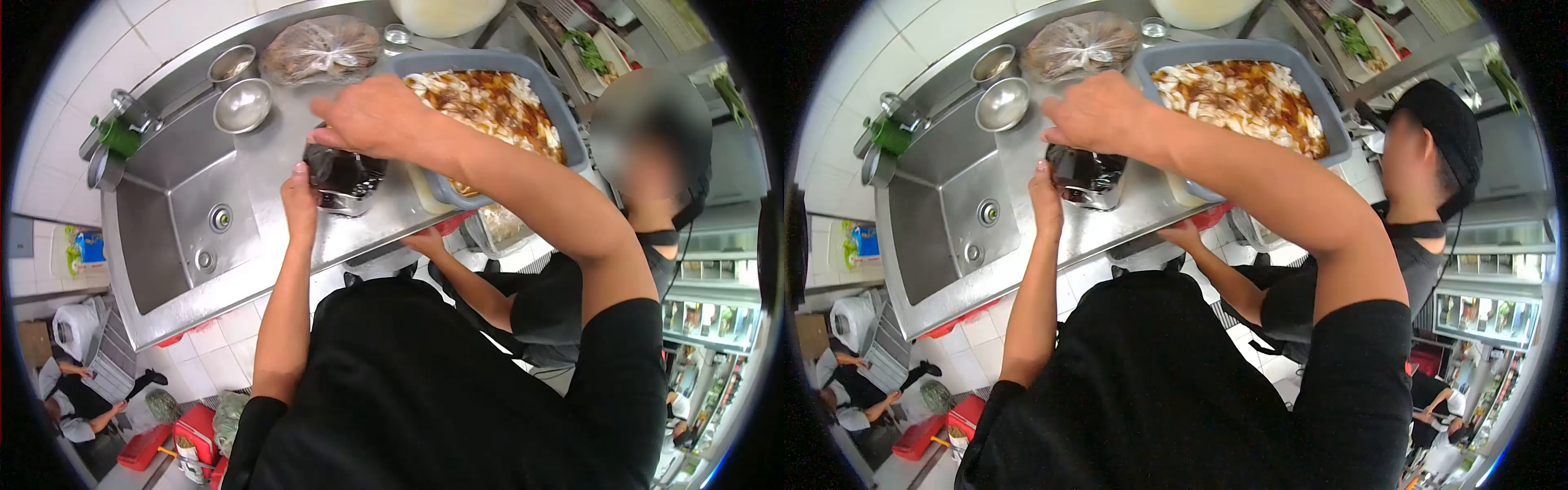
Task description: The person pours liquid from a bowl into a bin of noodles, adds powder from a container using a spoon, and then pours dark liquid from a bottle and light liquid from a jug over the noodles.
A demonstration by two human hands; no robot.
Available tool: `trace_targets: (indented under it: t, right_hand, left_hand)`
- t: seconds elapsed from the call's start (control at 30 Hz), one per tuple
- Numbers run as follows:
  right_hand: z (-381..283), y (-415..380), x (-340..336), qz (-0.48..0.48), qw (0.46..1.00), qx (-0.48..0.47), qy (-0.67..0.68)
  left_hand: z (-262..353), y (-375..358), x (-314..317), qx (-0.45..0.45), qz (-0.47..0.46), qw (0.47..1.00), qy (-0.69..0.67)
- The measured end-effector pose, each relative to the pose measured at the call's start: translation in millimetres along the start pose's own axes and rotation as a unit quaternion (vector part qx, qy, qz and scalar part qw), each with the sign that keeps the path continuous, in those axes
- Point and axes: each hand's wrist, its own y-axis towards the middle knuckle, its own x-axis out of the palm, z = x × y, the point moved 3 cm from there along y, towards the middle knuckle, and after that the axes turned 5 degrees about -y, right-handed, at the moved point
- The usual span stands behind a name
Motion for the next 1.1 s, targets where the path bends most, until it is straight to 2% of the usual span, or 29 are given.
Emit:
trace_targets:
  t: [0.07, 0.2, 0.27, 0.3, 0.37, 0.5, 0.57, 0.6, 0.67, 0.7, 0.77, 0.8, 0.87, 0.9, 0.97, 1.0, 1.03, 1.07, 1.1]
  right_hand:
    - [-5.9, -1.7, 2.8, -0.043, 0.99, 0.124, -0.04]
    - [3.8, -7.0, 9.5, -0.037, 0.993, 0.105, -0.048]
    - [15.0, -8.5, 10.7, -0.038, 0.998, -0.029, -0.032]
    - [21.4, -5.9, 11.8, -0.034, 0.998, -0.031, -0.033]
    - [24.8, -3.9, 12.3, -0.002, 0.989, -0.149, -0.002]
    - [26.4, 4.2, 6.2, 0.055, 0.973, -0.22, 0.031]
    - [25.4, -0.1, -1.4, 0.001, 0.992, -0.126, 0.018]
    - [18.2, -1.5, -4.1, 0.001, 0.992, -0.125, 0.017]
    - [12.5, -2.2, 0.5, -0.084, 0.996, 0.019, -0.023]
    - [15.2, -4.4, 2.8, -0.084, 0.996, 0.024, -0.022]
    - [20.9, -5.2, 7.0, -0.065, 0.996, -0.062, 0.004]
    - [26.5, -4.8, 7.5, -0.063, 0.996, -0.057, 0.001]
    - [35.8, -3.6, 4.2, -0.058, 0.987, -0.087, 0.119]
    - [40.8, -10.8, 2.2, -0.054, 0.988, -0.082, 0.115]
    - [61.1, -30.0, 3.9, -0.066, 0.964, 0.085, 0.244]
    - [61.4, -37.5, 10.6, -0.064, 0.963, 0.092, 0.245]
    - [57.0, -45.1, 20.5, -0.066, 0.962, 0.074, 0.255]
    - [52.2, -52.4, 29.4, -0.066, 0.96, 0.059, 0.264]
    - [48.8, -58.4, 34.4, -0.065, 0.959, 0.045, 0.27]
  left_hand:
    - [1.8, -3.6, 2.3, 0.009, 0.014, 1.0, -0.007]
    - [3.6, -4.2, 4.1, -0.01, 0.005, 0.999, -0.038]
    - [4.3, -3.5, 3.5, -0.025, -0.038, 0.999, 0.007]
    - [4.6, -1.8, 3.6, -0.02, -0.036, 0.999, 0.008]
    - [5.3, -1.6, 4.0, -0.012, -0.028, 0.999, 0.012]
    - [8.6, -1.7, 3.4, -0.002, -0.011, 1.0, -0.016]
    - [7.6, 0.0, 5.3, -0.025, -0.002, 0.999, -0.037]
    - [6.2, 0.4, 5.4, -0.025, -0.003, 0.999, -0.038]
    - [1.6, 0.7, 2.5, -0.025, -0.014, 0.999, 0.016]
    - [-3.0, 1.4, 1.0, -0.028, -0.018, 0.999, 0.018]
    - [-4.3, 5.1, 0.5, -0.02, -0.038, 0.999, 0.014]
    - [-1.6, 5.1, 1.0, -0.019, -0.043, 0.999, 0.015]
    - [9.7, 7.4, 0.8, -0.008, -0.025, 0.999, 0.025]
    - [19.8, 8.7, -4.5, 0.04, -0.021, 0.994, 0.104]
    - [48.3, 17.1, -5.7, 0.195, -0.028, 0.975, 0.101]
    - [79.8, 15.4, 5.9, 0.282, -0.071, 0.94, 0.175]
    - [117.6, 12.8, 23.0, 0.363, -0.116, 0.892, 0.245]
    - [146.1, 12.1, 44.8, 0.443, -0.194, 0.806, 0.342]
    - [166.3, 13.3, 67.1, 0.515, -0.267, 0.696, 0.423]
